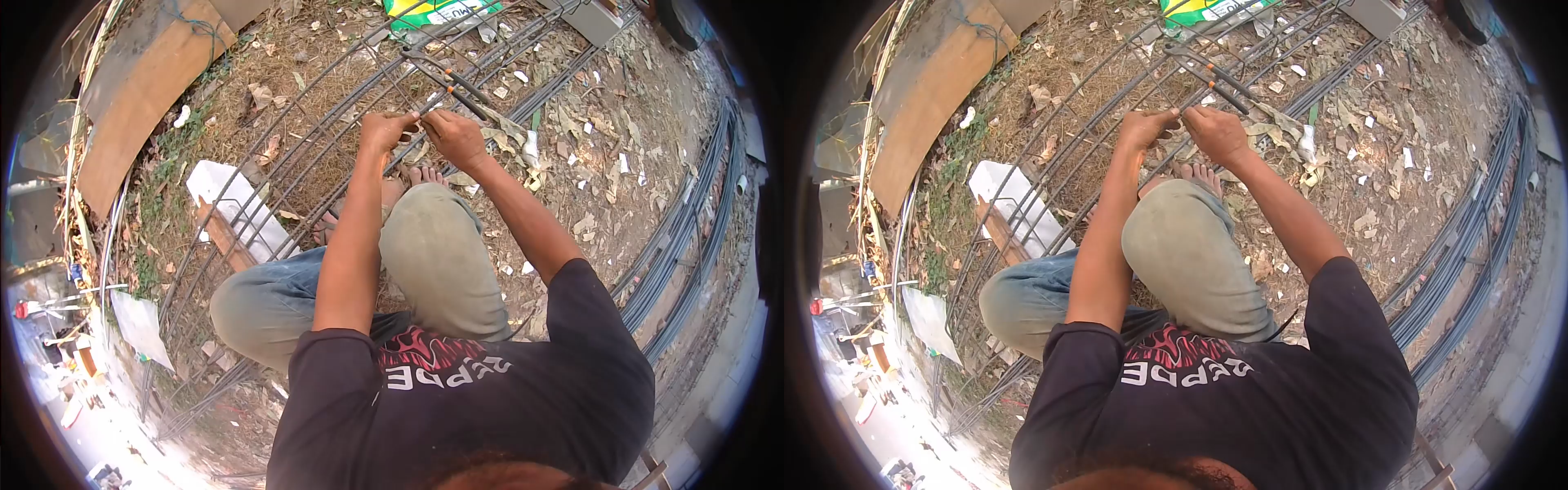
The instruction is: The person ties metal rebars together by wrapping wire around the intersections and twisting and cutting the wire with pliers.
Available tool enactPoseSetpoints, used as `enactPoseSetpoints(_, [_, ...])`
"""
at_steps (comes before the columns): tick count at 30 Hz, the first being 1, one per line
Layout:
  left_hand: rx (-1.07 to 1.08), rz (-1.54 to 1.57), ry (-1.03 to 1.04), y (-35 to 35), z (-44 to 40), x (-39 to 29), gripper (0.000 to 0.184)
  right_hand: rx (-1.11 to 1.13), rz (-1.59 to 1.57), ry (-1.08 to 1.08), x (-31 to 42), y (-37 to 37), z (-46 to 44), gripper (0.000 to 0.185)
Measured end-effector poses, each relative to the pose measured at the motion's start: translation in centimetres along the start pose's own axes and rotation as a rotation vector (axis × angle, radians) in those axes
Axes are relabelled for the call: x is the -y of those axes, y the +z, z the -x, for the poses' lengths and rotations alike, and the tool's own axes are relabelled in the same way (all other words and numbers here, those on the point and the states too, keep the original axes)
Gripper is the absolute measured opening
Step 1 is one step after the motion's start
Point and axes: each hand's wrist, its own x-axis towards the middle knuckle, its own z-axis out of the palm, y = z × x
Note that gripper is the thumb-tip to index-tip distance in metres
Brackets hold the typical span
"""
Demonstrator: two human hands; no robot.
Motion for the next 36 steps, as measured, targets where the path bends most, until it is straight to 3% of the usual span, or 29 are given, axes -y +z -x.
enactPoseSetpoints(3, [-0.014, 0.013, 0.015, 0.2, 0.2, -0.1, 0.031, 0.002, -0.062, 0.059, 0.2, -0.7, -0.2, 0.013])
enactPoseSetpoints(9, [-0.001, 0.032, 0.022, 0.0, -0.4, 0.3, 0.034, 0.131, -0.319, 0.547, 1.3, -0.6, 0.4, 0.017])
enactPoseSetpoints(13, [0.006, 0.040, 0.017, 0.0, -0.1, 0.1, 0.033, -0.026, -0.200, 0.358, 1.5, 0.6, 0.5, 0.016])
enactPoseSetpoints(16, [-0.034, 0.032, 0.026, 0.0, 0.0, -0.3, 0.031, -0.016, -0.145, 0.311, 1.5, 0.3, 0.2, 0.016])
enactPoseSetpoints(22, [-0.146, 0.021, 0.196, 0.8, -0.9, 1.6, 0.026, 0.267, 0.071, 0.235, 2.0, -2.6, -1.5, 0.014])
enactPoseSetpoints(26, [-0.216, -0.050, 0.272, 1.1, -0.7, 2.0, 0.021, 0.423, 0.280, -0.040, 1.7, -5.7, -4.1, 0.012])
enactPoseSetpoints(30, [-0.219, -0.099, 0.292, 1.1, -0.5, 1.8, 0.021, 0.357, 0.399, -0.433, 0.2, -5.4, -7.6, 0.016])
enactPoseSetpoints(33, [-0.234, -0.147, 0.333, 0.8, -0.2, 1.6, 0.022, 0.530, 0.228, -0.311, -0.3, -5.8, -10.6, 0.014])
enactPoseSetpoints(36, [-0.240, -0.141, 0.409, 1.0, -0.3, 2.0, 0.024, 0.544, 0.183, -0.295, -1.8, -3.8, -11.3, 0.010])
